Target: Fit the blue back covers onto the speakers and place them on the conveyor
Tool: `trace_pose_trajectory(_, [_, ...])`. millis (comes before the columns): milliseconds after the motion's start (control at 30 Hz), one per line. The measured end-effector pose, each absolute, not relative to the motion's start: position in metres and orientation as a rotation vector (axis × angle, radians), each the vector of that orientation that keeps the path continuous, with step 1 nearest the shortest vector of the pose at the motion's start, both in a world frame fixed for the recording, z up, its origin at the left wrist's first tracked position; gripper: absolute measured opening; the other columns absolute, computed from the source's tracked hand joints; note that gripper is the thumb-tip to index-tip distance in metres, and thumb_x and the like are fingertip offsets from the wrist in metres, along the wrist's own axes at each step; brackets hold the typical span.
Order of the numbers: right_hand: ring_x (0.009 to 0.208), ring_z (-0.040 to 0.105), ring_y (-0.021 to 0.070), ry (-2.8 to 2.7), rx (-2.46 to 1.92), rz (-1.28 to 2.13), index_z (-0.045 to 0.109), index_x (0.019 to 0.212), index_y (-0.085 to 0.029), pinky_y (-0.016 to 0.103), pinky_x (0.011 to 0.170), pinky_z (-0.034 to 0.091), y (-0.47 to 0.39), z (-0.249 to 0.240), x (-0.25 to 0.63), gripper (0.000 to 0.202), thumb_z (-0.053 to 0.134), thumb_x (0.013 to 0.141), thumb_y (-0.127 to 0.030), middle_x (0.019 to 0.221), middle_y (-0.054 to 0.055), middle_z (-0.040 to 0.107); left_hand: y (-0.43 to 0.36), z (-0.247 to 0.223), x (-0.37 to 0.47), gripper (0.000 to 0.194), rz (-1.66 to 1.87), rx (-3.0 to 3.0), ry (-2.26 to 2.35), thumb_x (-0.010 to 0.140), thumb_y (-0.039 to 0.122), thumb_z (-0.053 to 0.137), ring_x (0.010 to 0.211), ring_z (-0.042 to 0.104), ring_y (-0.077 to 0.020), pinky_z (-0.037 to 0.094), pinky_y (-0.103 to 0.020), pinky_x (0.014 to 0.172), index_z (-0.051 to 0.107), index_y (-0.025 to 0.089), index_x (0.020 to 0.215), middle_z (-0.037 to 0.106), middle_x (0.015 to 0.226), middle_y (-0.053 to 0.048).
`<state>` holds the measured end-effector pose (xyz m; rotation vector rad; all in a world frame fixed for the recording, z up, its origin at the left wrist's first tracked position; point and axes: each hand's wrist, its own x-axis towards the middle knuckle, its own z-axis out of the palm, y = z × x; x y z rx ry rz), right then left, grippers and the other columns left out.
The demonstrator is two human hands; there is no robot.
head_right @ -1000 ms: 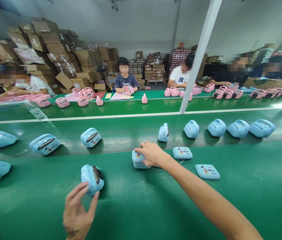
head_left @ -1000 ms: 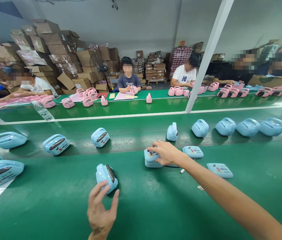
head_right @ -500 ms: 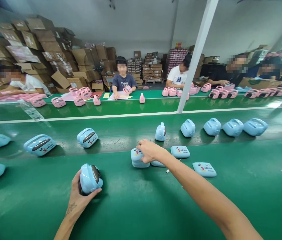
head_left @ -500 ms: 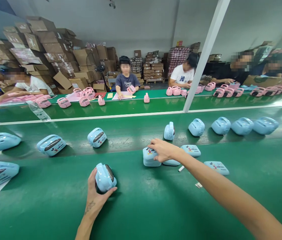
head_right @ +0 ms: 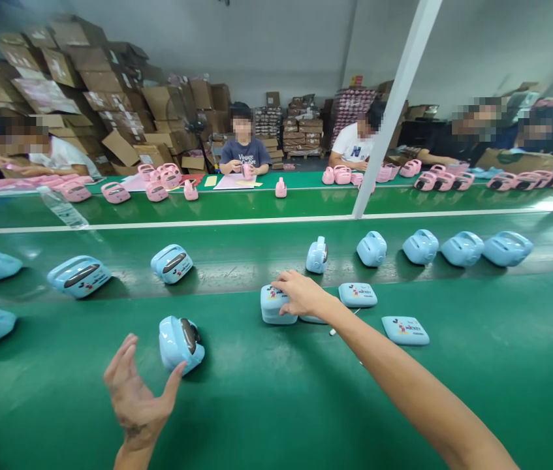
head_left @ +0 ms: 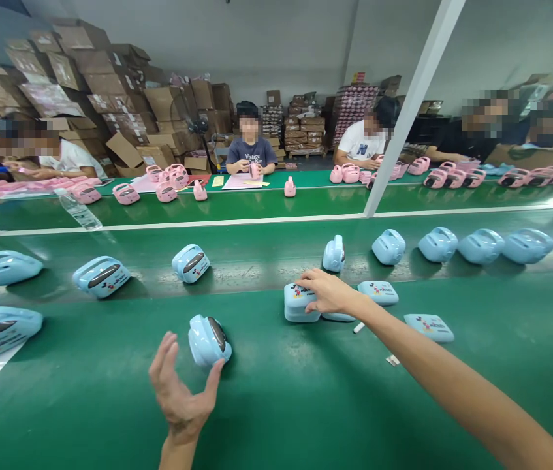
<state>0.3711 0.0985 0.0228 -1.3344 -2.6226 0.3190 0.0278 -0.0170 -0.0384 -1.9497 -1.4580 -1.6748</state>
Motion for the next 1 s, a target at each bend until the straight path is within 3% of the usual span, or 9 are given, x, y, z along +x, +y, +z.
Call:
trace_pose_trajectory(100, [0.117, 0.059, 0.0335, -2.565, -1.311, 0.361, 0.066, 0.132, -0.018, 0.045, 0.098, 0.051, 0.098, 0.018, 0.373, 0.07, 0.089, 0.068, -0.031, 0.127, 0.015, 0.065, -0.002, -0.026, 0.081, 0.07, -1.649, -2.384, -1.496, 0.08, 0.028, 0.08, 0.132, 0.057, -0.0303, 0.042, -0.053, 0.116, 0.052, 0.031, 0.144, 0.061, 0.138, -0.008])
trace_pose_trajectory(200, [0.117, 0.06, 0.0345, -2.544, -1.3, 0.365, 0.066, 0.133, -0.017, 0.046, 0.099, 0.051, 0.097, 0.015, 0.373, 0.07, 0.089, 0.068, -0.03, 0.128, 0.016, 0.066, 0.04, -0.031, 0.132, 0.092, -1.75, -2.798, -1.91, 0.067, 0.035, 0.089, 0.146, 0.042, -0.035, 0.033, -0.054, 0.121, 0.048, 0.027, 0.149, 0.049, 0.156, -0.012])
trace_pose_trajectory(267, [0.116, 0.061, 0.0346, -2.54, -1.291, 0.367, 0.067, 0.132, -0.017, 0.047, 0.099, 0.051, 0.097, 0.016, 0.372, 0.068, 0.088, 0.069, -0.03, 0.127, 0.016, 0.067, 0.071, -0.04, 0.153, 0.097, -1.995, -2.974, -2.048, 0.056, 0.03, 0.094, 0.15, 0.034, -0.0362, 0.022, -0.053, 0.126, 0.054, 0.025, 0.144, 0.047, 0.158, -0.012])
trace_pose_trajectory(433, [0.114, 0.064, 0.0347, -2.51, -1.27, 0.385, 0.072, 0.124, -0.015, 0.046, 0.098, 0.051, 0.097, 0.018, 0.372, 0.059, 0.088, 0.069, -0.028, 0.123, 0.017, 0.07, 0.106, -0.057, 0.163, 0.087, -2.157, -3.15, -1.986, 0.054, 0.026, 0.093, 0.136, 0.055, -0.036, 0.037, -0.052, 0.118, 0.062, 0.021, 0.135, 0.062, 0.142, -0.014])
trace_pose_trajectory(767, [0.123, 0.059, 0.0341, -2.316, -1.213, 0.459, 0.069, 0.128, -0.02, 0.055, 0.109, 0.045, 0.091, 0.015, 0.38, 0.059, 0.08, 0.07, -0.018, 0.131, 0.016, 0.065, 0.102, -0.06, 0.165, 0.083, -2.33, -3.174, -1.923, 0.056, 0.023, 0.092, 0.132, 0.058, -0.0358, 0.04, -0.053, 0.115, 0.062, 0.02, 0.133, 0.065, 0.137, -0.015])
trace_pose_trajectory(900, [0.123, 0.06, 0.032, -1.826, -1.125, 0.828, 0.069, 0.127, -0.024, 0.055, 0.113, 0.041, 0.085, 0.019, 0.388, 0.056, 0.08, 0.073, -0.029, 0.131, 0.011, 0.068, 0.095, -0.055, 0.162, 0.1, -2.336, -3.095, -1.958, 0.056, 0.025, 0.094, 0.146, 0.042, -0.0365, 0.027, -0.054, 0.123, 0.051, 0.024, 0.146, 0.051, 0.153, -0.015])
trace_pose_trajectory(1000, [0.121, 0.064, 0.0316, -1.304, -0.896, 1.325, 0.069, 0.125, -0.025, 0.054, 0.11, 0.044, 0.076, 0.017, 0.396, 0.051, 0.075, 0.077, -0.042, 0.126, 0.009, 0.072, 0.077, -0.043, 0.156, 0.093, -2.193, -2.968, -1.96, 0.064, 0.03, 0.09, 0.149, 0.038, -0.0345, 0.028, -0.053, 0.123, 0.049, 0.028, 0.147, 0.045, 0.158, -0.014])
